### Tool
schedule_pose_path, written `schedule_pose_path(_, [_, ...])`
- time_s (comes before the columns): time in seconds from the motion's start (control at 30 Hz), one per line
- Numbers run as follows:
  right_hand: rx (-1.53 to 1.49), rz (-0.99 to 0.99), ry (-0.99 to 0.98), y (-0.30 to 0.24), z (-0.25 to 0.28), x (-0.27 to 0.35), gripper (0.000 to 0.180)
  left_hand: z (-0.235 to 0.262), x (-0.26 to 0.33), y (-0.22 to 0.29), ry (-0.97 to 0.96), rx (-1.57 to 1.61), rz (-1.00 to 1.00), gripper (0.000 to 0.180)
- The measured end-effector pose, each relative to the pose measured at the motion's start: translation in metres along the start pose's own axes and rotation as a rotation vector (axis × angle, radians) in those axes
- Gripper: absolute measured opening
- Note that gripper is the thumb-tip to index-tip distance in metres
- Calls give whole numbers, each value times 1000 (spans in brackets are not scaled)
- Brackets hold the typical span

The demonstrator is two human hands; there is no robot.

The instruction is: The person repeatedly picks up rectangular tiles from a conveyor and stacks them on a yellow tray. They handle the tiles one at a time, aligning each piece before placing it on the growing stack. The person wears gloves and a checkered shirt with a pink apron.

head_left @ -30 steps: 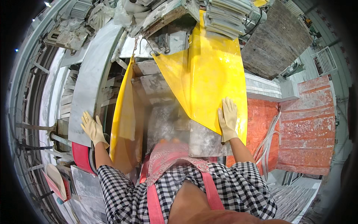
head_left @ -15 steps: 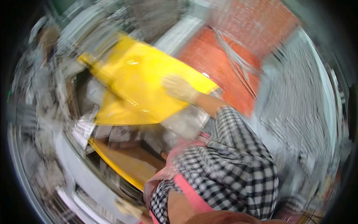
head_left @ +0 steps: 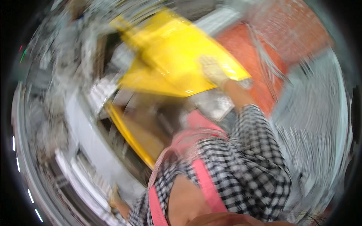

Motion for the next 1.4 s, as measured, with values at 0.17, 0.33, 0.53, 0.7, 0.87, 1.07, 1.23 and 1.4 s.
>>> schedule_pose_path(0.17, [-241,166,191,17,-17,-6,57,70,20,-1,-39,-590,307,70])
schedule_pose_path(0.33, [-289,170,291,21,-20,-7,53,49,93,82,105,109,-153,59])
schedule_pose_path(0.53, [-405,84,271,14,-1,2,51,25,145,198,102,199,-66,46])
schedule_pose_path(0.7, [-765,139,279,20,26,14,49,6,144,297,218,307,-204,45])
schedule_pose_path(0.87, [-1421,131,140,-1,47,24,46,-120,79,334,-28,704,-278,40])
schedule_pose_path(1.07, [-1249,100,156,3,41,4,48,-384,62,352,-545,1056,-91,31])
schedule_pose_path(1.23, [-1101,136,165,-2,25,-3,52,-471,73,357,-700,898,-81,41])
schedule_pose_path(1.4, [-410,236,143,-41,20,4,60,-461,30,364,-343,-117,-414,51])
Point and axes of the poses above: each hand's wrist, its own x-axis away from the middle knuckle, its own z-axis out of the back of the hand, y = z × x, the point moved 7 cm from there along -x, towards the middle knuckle, and after that the axes turned 1 degree about -z, right-handed, at the moved point
